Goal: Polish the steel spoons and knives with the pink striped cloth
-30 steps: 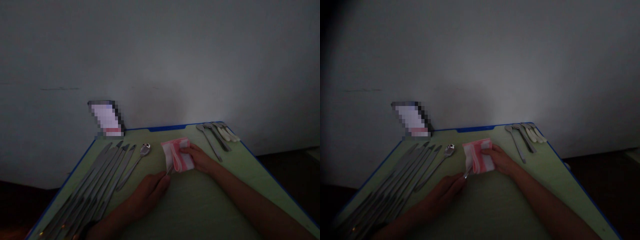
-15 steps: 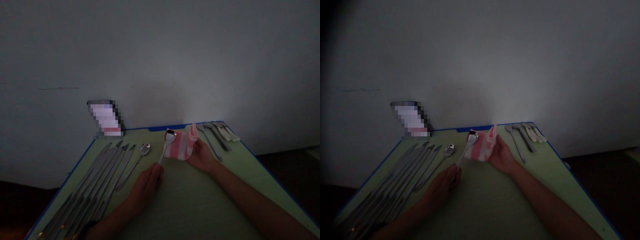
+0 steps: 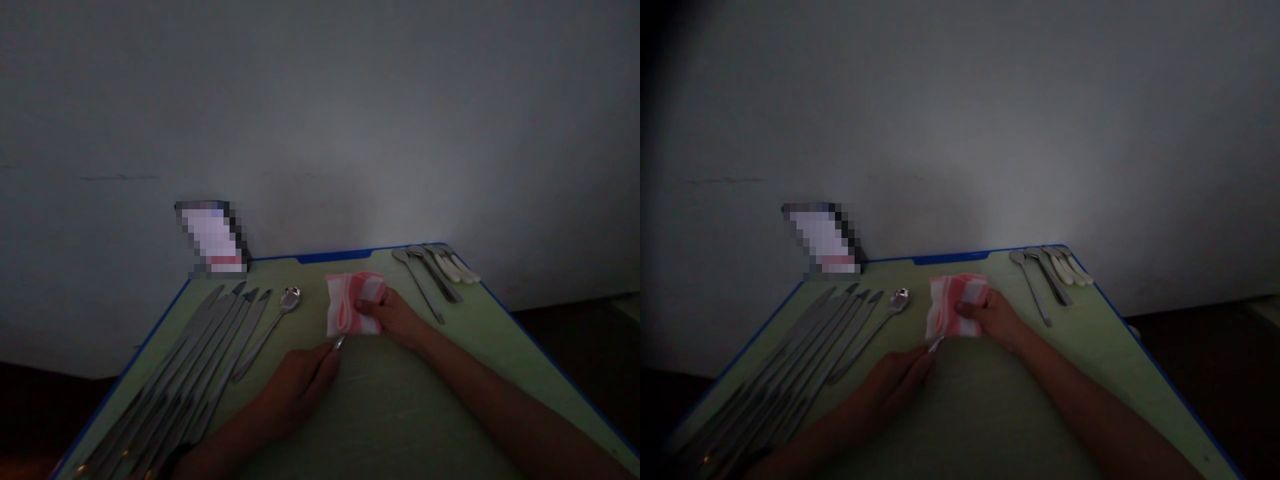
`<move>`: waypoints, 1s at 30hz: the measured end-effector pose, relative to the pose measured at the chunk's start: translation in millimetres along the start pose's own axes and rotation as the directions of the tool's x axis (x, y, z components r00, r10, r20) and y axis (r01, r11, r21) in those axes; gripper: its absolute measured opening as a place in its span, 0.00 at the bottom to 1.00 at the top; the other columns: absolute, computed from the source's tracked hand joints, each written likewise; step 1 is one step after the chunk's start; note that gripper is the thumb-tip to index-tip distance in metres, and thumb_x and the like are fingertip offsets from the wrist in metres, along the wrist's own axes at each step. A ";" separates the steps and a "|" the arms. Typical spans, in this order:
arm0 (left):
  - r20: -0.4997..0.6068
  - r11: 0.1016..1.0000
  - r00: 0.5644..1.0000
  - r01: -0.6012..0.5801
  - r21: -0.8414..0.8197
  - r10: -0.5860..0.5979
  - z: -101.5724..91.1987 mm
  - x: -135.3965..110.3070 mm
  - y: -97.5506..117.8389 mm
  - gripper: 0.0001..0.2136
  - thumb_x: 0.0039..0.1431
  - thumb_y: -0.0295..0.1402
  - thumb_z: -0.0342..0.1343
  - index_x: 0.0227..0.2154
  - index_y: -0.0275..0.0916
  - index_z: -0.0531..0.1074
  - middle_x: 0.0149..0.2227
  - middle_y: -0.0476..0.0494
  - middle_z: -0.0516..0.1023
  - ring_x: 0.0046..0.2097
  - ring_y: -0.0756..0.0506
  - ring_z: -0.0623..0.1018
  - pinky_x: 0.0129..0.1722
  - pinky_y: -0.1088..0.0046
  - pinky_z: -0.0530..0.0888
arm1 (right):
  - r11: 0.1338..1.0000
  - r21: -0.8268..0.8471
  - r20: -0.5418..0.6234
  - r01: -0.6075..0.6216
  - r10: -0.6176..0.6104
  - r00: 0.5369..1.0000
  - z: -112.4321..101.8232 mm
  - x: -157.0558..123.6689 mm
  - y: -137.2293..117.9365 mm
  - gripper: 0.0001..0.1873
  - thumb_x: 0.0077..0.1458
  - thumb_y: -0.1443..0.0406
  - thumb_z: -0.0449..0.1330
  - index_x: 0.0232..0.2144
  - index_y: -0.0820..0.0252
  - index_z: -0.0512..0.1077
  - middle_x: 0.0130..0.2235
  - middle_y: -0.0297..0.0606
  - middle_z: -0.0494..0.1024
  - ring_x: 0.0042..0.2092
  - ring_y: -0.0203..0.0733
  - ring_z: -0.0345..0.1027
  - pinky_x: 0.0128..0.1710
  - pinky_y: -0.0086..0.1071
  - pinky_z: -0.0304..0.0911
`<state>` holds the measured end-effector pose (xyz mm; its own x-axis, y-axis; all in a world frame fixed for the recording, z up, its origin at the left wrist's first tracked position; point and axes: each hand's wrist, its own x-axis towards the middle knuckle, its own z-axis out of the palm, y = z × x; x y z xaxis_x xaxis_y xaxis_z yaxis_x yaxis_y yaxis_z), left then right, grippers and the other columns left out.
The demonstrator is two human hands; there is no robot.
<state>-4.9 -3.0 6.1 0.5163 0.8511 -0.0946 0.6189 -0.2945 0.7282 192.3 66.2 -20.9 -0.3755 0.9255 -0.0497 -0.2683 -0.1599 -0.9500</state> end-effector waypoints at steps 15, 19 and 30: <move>-0.118 0.971 0.989 0.066 -0.228 -0.095 -0.6 4.6 -2.5 0.17 0.65 0.39 0.35 0.23 0.40 0.60 0.22 0.52 0.63 0.25 0.49 0.65 0.27 0.75 0.63 | 0.977 0.209 -0.103 0.029 -0.007 0.995 3.1 6.1 -3.4 0.14 0.47 0.58 0.61 0.35 0.60 0.72 0.34 0.37 0.78 0.35 0.40 0.70 0.39 0.34 0.64; -0.122 0.960 0.985 0.086 -0.267 -0.122 0.0 5.7 -4.8 0.17 0.65 0.39 0.36 0.22 0.40 0.60 0.22 0.53 0.63 0.25 0.49 0.64 0.27 0.75 0.63 | 0.884 0.467 -0.074 -0.013 0.054 0.996 1.6 11.4 -5.9 0.13 0.54 0.58 0.55 0.37 0.59 0.71 0.34 0.37 0.78 0.40 0.41 0.71 0.45 0.37 0.63; -0.056 0.978 0.997 0.046 -0.201 -0.059 2.0 3.0 -4.5 0.16 0.65 0.38 0.38 0.23 0.39 0.61 0.22 0.52 0.64 0.25 0.50 0.65 0.27 0.75 0.62 | 0.926 0.378 -0.062 -0.009 0.035 0.997 -0.1 9.2 0.5 0.13 0.52 0.59 0.59 0.37 0.61 0.72 0.36 0.39 0.78 0.42 0.40 0.70 0.46 0.36 0.63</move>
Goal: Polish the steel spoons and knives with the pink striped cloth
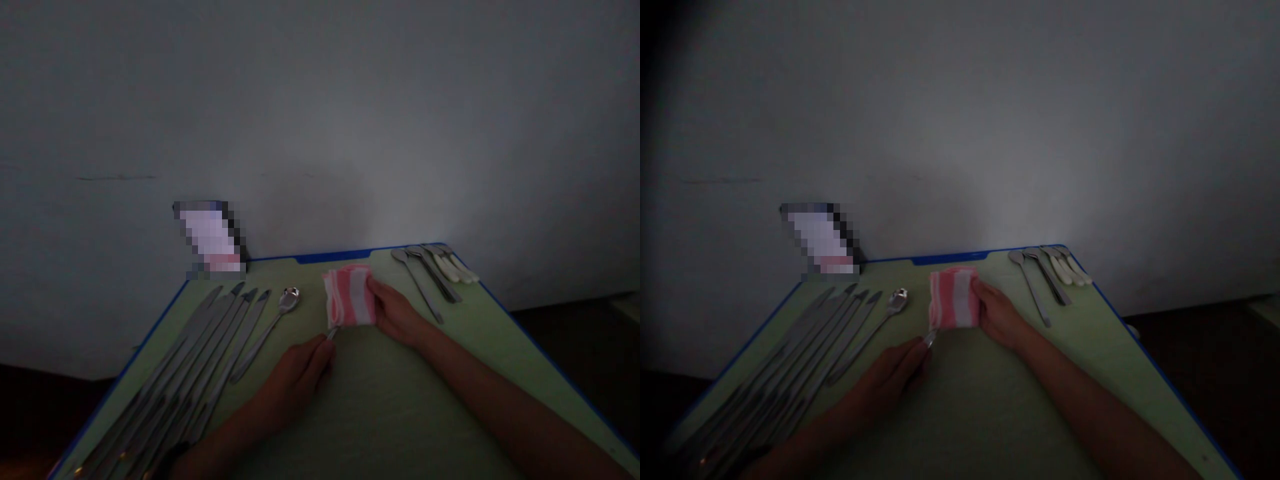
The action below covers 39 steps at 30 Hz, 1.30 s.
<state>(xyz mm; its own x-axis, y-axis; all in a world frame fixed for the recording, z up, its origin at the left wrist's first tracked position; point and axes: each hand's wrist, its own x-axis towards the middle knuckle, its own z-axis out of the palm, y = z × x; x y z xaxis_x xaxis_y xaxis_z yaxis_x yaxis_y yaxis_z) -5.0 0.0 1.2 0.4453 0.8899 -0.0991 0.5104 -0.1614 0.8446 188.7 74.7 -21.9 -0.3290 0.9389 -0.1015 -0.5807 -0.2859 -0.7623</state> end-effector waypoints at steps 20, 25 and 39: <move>0.010 0.996 1.000 -0.022 0.090 0.021 0.1 -1.0 -1.3 0.15 0.65 0.38 0.38 0.26 0.39 0.63 0.23 0.52 0.66 0.26 0.49 0.67 0.28 0.75 0.62 | 0.998 -0.066 -0.095 -0.024 0.017 0.995 0.7 -1.8 -0.9 0.11 0.44 0.61 0.63 0.31 0.61 0.72 0.28 0.33 0.76 0.29 0.36 0.69 0.34 0.32 0.64; 0.011 0.998 1.000 -0.014 0.055 0.013 0.3 -1.7 -1.4 0.16 0.65 0.39 0.39 0.24 0.39 0.62 0.23 0.52 0.65 0.26 0.50 0.67 0.29 0.75 0.63 | 0.993 0.054 -0.103 -0.105 0.111 0.988 -0.3 -0.1 -2.7 0.09 0.44 0.61 0.61 0.28 0.61 0.72 0.25 0.33 0.76 0.29 0.38 0.70 0.34 0.33 0.65; -0.026 0.999 1.000 0.015 -0.036 -0.015 -1.0 -2.3 4.5 0.17 0.65 0.40 0.37 0.23 0.39 0.62 0.22 0.53 0.63 0.25 0.50 0.65 0.27 0.75 0.63 | 0.976 -0.213 0.061 0.052 -0.040 0.997 -5.4 -4.2 -0.2 0.12 0.42 0.65 0.66 0.33 0.59 0.73 0.32 0.32 0.77 0.31 0.33 0.69 0.35 0.30 0.64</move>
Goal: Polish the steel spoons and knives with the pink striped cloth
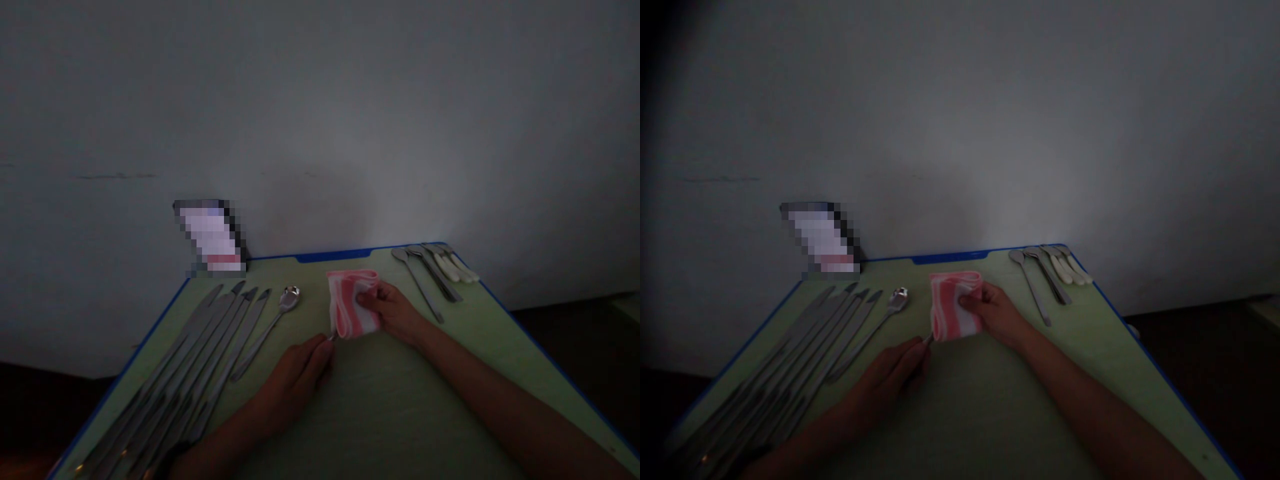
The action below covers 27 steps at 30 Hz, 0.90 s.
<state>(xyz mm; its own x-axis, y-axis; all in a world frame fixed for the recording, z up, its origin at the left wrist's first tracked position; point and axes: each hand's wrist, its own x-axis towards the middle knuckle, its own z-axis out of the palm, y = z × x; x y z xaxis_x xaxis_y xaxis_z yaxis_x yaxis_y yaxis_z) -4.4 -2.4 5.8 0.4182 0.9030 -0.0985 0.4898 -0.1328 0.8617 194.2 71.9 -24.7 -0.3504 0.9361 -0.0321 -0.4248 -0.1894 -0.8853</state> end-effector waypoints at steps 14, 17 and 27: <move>-0.005 0.999 1.000 0.006 0.039 -0.006 -2.1 -2.7 2.0 0.17 0.64 0.40 0.38 0.23 0.39 0.62 0.22 0.53 0.64 0.26 0.50 0.66 0.28 0.75 0.63 | 0.992 0.043 0.057 -0.119 0.116 0.992 -7.4 -1.2 -3.5 0.13 0.39 0.72 0.64 0.33 0.61 0.73 0.32 0.33 0.78 0.32 0.35 0.70 0.37 0.31 0.63; -0.037 0.998 0.998 0.045 -0.037 -0.047 -0.6 -1.4 -2.0 0.19 0.65 0.42 0.37 0.21 0.39 0.60 0.21 0.53 0.61 0.24 0.50 0.63 0.26 0.75 0.62 | 0.982 0.131 0.023 -0.136 0.134 0.991 -8.6 -0.2 -6.2 0.13 0.39 0.72 0.63 0.32 0.61 0.72 0.30 0.34 0.78 0.31 0.37 0.70 0.36 0.33 0.64; -0.112 0.998 0.993 0.028 -0.057 -0.034 4.0 -1.3 -4.1 0.17 0.65 0.43 0.37 0.24 0.40 0.60 0.21 0.52 0.63 0.24 0.50 0.64 0.26 0.75 0.64 | 0.932 0.363 -0.139 -0.004 0.059 0.989 18.2 -2.1 3.4 0.13 0.51 0.59 0.59 0.39 0.57 0.69 0.36 0.36 0.77 0.39 0.40 0.71 0.39 0.35 0.65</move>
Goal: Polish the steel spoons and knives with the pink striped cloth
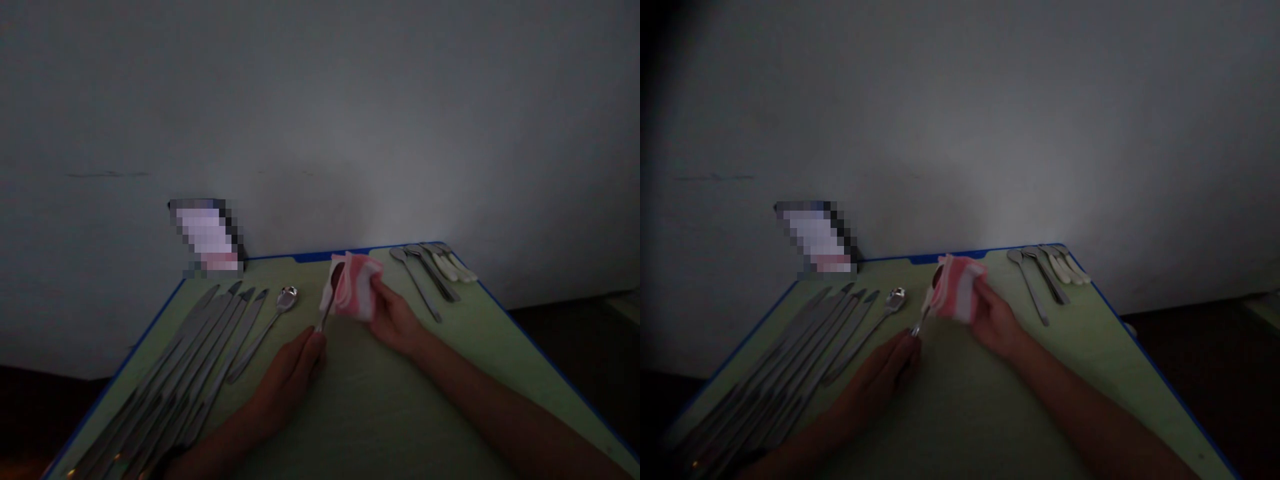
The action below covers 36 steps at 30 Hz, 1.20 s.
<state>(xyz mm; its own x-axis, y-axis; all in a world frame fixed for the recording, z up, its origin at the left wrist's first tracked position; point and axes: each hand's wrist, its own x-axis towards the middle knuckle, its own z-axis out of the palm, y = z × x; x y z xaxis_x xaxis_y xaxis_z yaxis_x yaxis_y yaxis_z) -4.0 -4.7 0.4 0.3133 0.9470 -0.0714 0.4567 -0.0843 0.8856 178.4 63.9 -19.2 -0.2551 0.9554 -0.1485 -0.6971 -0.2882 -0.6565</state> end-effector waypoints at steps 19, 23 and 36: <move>0.242 0.873 0.961 -0.227 0.432 0.131 -7.7 -4.4 10.3 0.18 0.64 0.40 0.39 0.26 0.40 0.67 0.25 0.49 0.70 0.28 0.47 0.71 0.32 0.72 0.64 | 0.833 -0.513 -0.039 0.209 -0.265 0.963 4.5 -7.0 3.8 0.13 0.45 0.58 0.64 0.32 0.59 0.73 0.31 0.34 0.76 0.29 0.36 0.64 0.29 0.30 0.59; 0.220 0.918 0.965 -0.210 0.335 0.140 -9.9 -2.7 14.6 0.18 0.65 0.39 0.37 0.23 0.40 0.65 0.22 0.51 0.67 0.26 0.49 0.68 0.29 0.74 0.63 | 0.854 -0.473 -0.097 0.215 -0.293 0.951 9.0 -9.9 6.6 0.14 0.47 0.55 0.61 0.31 0.60 0.72 0.28 0.34 0.75 0.26 0.35 0.62 0.26 0.29 0.57; 0.239 0.943 0.961 -0.204 0.263 0.141 -5.4 3.4 9.1 0.19 0.66 0.38 0.35 0.23 0.39 0.65 0.22 0.51 0.68 0.25 0.49 0.67 0.27 0.74 0.62 | 0.902 -0.418 -0.074 0.111 -0.155 0.985 15.9 -17.4 25.1 0.16 0.48 0.53 0.60 0.29 0.61 0.73 0.27 0.36 0.75 0.26 0.36 0.64 0.28 0.31 0.59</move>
<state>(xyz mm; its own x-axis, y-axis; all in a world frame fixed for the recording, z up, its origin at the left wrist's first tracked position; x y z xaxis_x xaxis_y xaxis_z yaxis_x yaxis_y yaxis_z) -3.3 -0.6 10.8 0.5644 0.8238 -0.0534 0.5855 -0.3539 0.7293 154.7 39.0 -21.3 -0.0932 0.9907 -0.0991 -0.3765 -0.1272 -0.9176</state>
